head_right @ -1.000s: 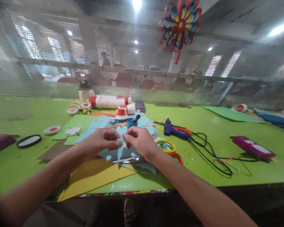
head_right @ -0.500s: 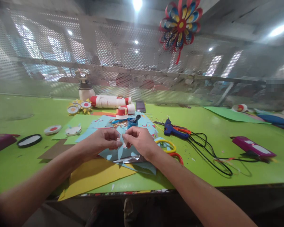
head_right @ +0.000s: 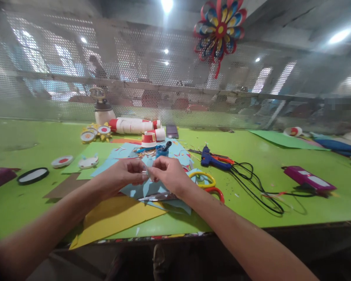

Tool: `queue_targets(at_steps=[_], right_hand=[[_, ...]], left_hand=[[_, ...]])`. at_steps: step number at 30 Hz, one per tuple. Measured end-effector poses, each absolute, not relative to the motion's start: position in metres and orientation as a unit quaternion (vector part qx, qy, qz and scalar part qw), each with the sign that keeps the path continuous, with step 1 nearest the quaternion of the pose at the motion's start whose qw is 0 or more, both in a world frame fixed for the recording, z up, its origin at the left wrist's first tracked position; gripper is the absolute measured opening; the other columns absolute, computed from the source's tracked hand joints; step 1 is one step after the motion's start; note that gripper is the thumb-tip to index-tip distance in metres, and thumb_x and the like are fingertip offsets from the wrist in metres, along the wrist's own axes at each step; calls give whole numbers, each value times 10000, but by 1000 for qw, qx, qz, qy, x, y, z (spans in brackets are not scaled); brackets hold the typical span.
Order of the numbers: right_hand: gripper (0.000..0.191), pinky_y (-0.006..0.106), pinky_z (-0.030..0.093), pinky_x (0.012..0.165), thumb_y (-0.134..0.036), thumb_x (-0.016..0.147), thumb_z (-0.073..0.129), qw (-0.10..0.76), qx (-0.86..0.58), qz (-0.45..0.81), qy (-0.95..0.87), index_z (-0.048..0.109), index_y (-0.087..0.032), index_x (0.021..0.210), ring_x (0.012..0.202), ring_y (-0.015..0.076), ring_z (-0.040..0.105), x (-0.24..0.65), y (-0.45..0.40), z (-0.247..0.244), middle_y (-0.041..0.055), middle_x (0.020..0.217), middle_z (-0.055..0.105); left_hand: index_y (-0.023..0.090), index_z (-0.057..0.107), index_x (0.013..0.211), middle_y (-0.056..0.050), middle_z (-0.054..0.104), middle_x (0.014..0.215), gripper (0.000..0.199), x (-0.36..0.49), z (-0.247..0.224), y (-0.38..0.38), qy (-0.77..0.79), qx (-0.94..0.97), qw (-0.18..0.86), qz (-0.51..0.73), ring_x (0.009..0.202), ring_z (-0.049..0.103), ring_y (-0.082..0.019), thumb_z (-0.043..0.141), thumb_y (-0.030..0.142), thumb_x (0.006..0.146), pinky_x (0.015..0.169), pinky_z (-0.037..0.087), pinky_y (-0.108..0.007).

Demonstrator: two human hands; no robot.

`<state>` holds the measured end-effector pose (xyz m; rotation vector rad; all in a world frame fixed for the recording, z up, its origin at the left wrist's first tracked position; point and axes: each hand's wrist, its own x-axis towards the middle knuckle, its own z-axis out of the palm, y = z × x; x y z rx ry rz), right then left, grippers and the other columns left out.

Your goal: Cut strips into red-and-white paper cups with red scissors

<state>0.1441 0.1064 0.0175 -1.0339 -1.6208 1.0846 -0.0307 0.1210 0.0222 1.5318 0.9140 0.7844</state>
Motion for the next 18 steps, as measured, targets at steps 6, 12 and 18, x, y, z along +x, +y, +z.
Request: queue_targets(at_steps=[6, 12, 18], right_hand=[[215, 274, 441, 580, -340, 740, 668, 458, -416, 440, -652, 530, -198, 655, 546, 113, 523, 144, 106, 18, -31, 557, 581], [208, 273, 434, 574, -331, 737, 665, 457, -419, 449, -643, 530, -195, 657, 541, 112, 518, 143, 107, 17, -32, 551, 579], [224, 282, 426, 575, -351, 736, 671, 457, -418, 453, -642, 528, -195, 660, 539, 117, 508, 143, 106, 18, -31, 552, 570]], left_hand=[[133, 615, 727, 23, 564, 572, 225, -32, 21, 122, 363, 650, 581, 328, 552, 475, -96, 728, 321, 678, 569, 356, -248], [134, 609, 722, 25, 558, 573, 225, -32, 22, 121, 365, 656, 577, 323, 556, 467, -95, 731, 318, 681, 576, 354, -246], [138, 600, 698, 34, 548, 565, 216, -32, 24, 121, 363, 646, 587, 326, 546, 454, -89, 744, 294, 658, 560, 330, -242]])
